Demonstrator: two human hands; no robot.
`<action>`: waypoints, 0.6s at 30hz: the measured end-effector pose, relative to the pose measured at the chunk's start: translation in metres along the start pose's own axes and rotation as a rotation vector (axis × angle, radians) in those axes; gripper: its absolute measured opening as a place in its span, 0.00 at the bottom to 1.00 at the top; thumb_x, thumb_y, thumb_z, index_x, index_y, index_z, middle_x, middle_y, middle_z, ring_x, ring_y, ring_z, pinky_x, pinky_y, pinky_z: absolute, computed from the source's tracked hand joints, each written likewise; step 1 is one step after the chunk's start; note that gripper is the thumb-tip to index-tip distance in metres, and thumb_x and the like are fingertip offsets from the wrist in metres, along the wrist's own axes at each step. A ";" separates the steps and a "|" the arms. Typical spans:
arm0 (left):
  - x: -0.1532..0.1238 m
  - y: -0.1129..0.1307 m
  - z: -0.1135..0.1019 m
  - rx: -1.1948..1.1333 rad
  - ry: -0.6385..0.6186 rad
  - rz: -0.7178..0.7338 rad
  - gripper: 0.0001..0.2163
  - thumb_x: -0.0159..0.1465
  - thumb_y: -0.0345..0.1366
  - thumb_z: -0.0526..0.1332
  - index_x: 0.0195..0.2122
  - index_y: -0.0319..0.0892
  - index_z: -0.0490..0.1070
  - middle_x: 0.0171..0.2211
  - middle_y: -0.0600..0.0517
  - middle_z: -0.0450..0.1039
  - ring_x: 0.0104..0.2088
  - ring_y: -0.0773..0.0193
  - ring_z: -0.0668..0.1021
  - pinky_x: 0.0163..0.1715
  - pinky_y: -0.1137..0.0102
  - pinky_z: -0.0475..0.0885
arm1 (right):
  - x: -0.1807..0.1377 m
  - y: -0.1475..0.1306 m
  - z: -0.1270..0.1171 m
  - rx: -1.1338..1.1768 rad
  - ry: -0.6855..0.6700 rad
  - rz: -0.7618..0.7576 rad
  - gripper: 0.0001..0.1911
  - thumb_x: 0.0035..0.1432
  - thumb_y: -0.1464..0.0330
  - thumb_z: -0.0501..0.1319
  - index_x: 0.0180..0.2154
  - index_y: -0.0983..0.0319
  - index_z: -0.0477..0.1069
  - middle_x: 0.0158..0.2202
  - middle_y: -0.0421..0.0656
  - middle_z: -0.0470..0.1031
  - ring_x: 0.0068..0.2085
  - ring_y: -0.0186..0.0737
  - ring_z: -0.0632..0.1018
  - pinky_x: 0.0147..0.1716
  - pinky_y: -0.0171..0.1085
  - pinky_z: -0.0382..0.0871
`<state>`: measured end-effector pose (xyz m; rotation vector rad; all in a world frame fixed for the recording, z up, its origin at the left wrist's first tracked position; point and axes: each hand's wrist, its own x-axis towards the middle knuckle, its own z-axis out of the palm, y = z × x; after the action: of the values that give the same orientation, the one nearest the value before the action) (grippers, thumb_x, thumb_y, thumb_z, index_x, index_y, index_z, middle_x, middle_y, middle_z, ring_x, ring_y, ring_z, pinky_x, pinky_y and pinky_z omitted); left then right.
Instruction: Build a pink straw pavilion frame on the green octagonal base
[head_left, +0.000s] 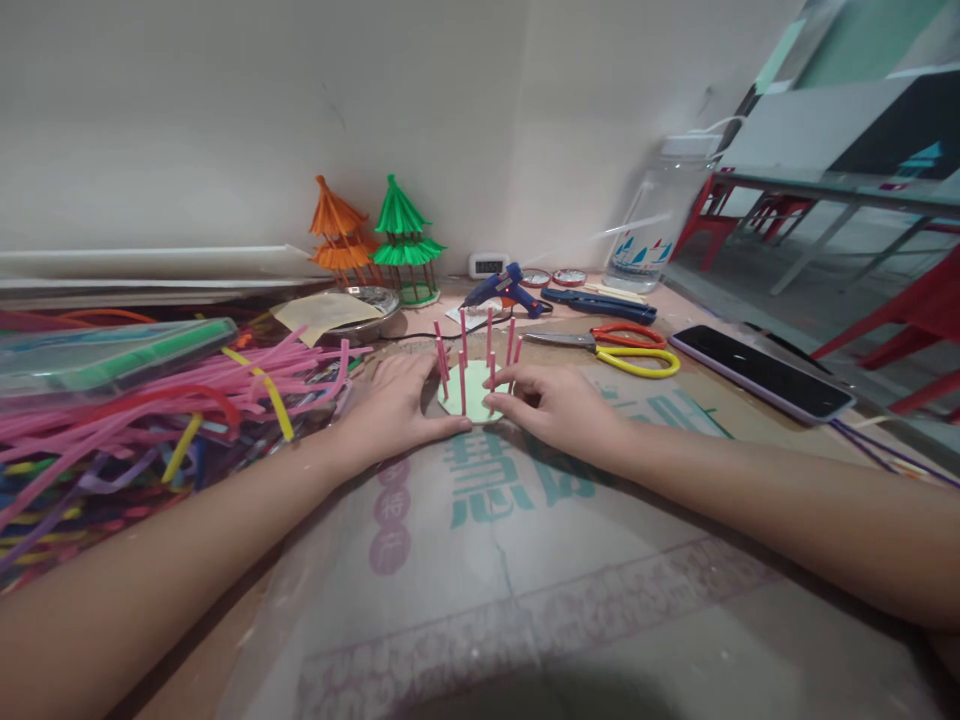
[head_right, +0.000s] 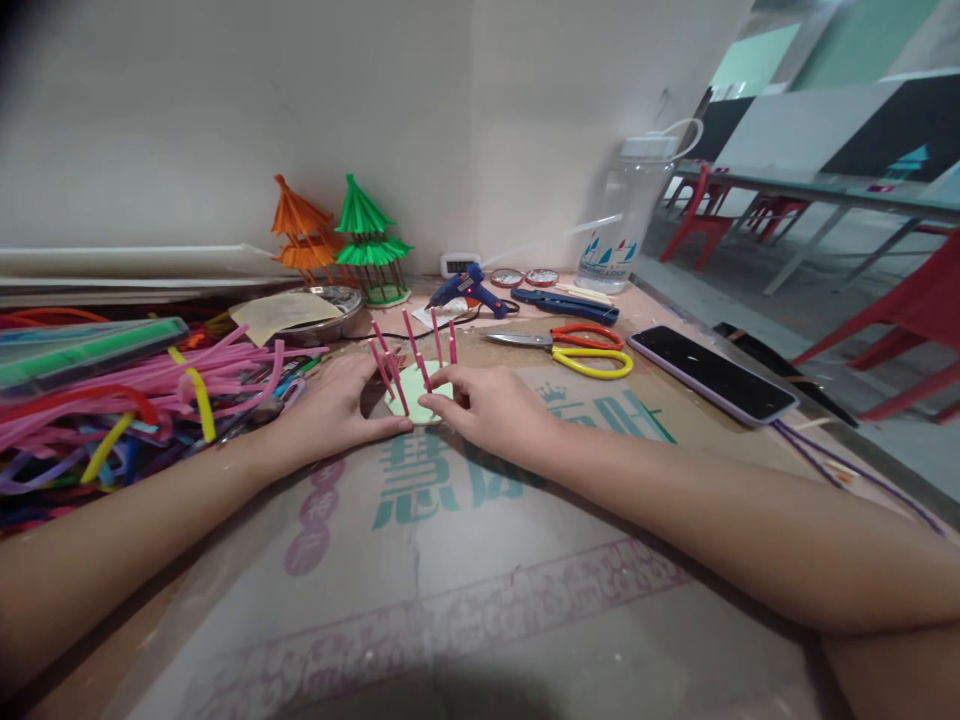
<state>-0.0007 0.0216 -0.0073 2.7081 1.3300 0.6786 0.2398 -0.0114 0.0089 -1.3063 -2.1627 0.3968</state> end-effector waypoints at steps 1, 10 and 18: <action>0.000 0.000 0.000 0.005 -0.001 -0.003 0.32 0.61 0.59 0.68 0.57 0.42 0.69 0.52 0.41 0.75 0.54 0.38 0.76 0.52 0.52 0.70 | 0.000 0.000 0.000 -0.017 -0.003 -0.004 0.13 0.66 0.60 0.65 0.46 0.60 0.83 0.25 0.40 0.78 0.26 0.36 0.74 0.28 0.35 0.59; 0.000 0.002 -0.002 0.023 -0.026 -0.031 0.33 0.61 0.60 0.67 0.58 0.41 0.68 0.51 0.41 0.75 0.53 0.40 0.76 0.51 0.54 0.70 | 0.000 -0.004 -0.002 -0.100 -0.084 0.042 0.12 0.69 0.62 0.61 0.44 0.61 0.81 0.34 0.44 0.84 0.34 0.40 0.79 0.34 0.36 0.62; 0.000 0.001 -0.001 0.023 -0.032 -0.026 0.35 0.61 0.59 0.68 0.62 0.41 0.66 0.53 0.40 0.75 0.54 0.38 0.75 0.53 0.51 0.69 | 0.000 -0.004 -0.002 -0.108 -0.104 -0.016 0.11 0.70 0.64 0.61 0.40 0.62 0.81 0.35 0.44 0.84 0.34 0.39 0.78 0.35 0.35 0.62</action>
<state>-0.0003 0.0207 -0.0061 2.7026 1.3711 0.6195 0.2385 -0.0132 0.0126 -1.3535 -2.3074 0.3525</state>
